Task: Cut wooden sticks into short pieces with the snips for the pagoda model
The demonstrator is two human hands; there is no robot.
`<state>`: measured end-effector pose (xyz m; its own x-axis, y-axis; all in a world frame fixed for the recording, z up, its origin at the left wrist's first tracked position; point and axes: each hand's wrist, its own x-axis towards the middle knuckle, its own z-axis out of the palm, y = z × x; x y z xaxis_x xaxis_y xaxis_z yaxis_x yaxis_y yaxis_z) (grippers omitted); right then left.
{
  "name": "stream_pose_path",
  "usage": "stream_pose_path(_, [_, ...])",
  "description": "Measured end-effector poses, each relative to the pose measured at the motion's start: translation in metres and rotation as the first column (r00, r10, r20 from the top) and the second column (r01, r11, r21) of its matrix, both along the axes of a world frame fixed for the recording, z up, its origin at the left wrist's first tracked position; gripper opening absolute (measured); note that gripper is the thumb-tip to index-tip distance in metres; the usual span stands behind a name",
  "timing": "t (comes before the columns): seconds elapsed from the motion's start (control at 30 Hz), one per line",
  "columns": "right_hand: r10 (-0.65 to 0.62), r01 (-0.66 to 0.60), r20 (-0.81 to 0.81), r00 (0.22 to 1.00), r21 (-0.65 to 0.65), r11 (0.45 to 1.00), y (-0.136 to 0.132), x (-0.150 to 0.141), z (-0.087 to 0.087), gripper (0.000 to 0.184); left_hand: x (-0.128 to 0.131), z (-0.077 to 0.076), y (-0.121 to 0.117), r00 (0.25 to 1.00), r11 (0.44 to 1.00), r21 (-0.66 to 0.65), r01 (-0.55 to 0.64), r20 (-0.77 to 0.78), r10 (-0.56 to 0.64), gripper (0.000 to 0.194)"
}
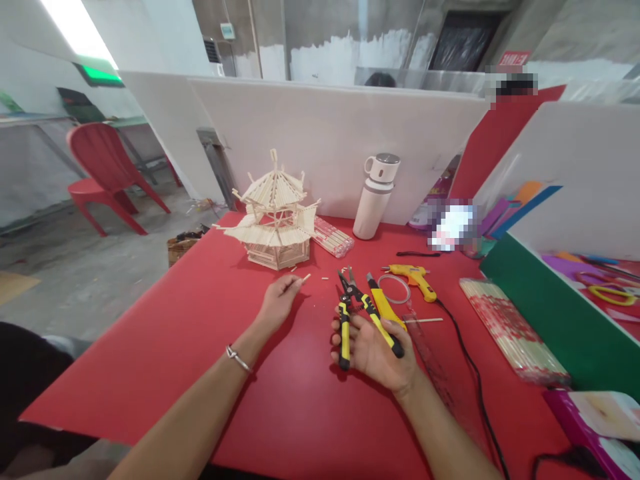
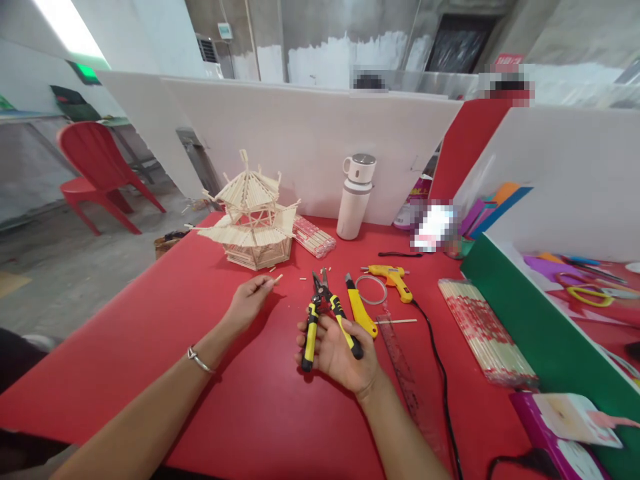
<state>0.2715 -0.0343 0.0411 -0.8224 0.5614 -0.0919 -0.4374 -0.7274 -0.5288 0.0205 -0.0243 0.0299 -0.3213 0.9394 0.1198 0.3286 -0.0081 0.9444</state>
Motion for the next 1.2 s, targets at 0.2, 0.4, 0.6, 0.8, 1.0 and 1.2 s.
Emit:
stream_pose_path(0.2, [-0.055,-0.059,0.453,0.890,0.232,0.971,0.004,-0.006,0.017,0.030,0.008,0.013,-0.002,0.990,1.000,0.008,-0.020,0.138,0.019,0.027])
stream_pose_path(0.4, [-0.521,-0.103,0.617,0.589,0.697,0.710,0.002,-0.026,0.026,0.079,0.007,0.021,-0.007,0.995,0.998,0.050,-0.036,0.094,0.032,0.028])
stream_pose_path(0.6, [-0.503,-0.181,0.623,0.599,0.717,0.673,-0.007,-0.030,0.014,0.094,0.011,0.028,-0.013,0.996,0.999,0.030,0.022,0.085,-0.025,0.025])
stream_pose_path(0.8, [-0.521,-0.187,0.620,0.587,0.730,0.658,-0.007,-0.027,0.015,0.092,0.013,0.027,-0.012,0.996,0.995,0.056,0.082,-0.029,-0.081,0.024])
stream_pose_path(1.0, [-0.572,-0.151,0.578,0.582,0.768,0.623,-0.006,-0.028,0.011,0.091,0.014,0.030,-0.012,0.986,0.990,0.080,0.114,-0.130,-0.104,0.023])
stream_pose_path(1.2, [-0.591,-0.212,0.597,0.542,0.778,0.591,-0.005,-0.031,0.011,0.095,0.013,0.031,-0.014,0.985,0.988,0.097,0.118,-0.139,-0.104,0.024])
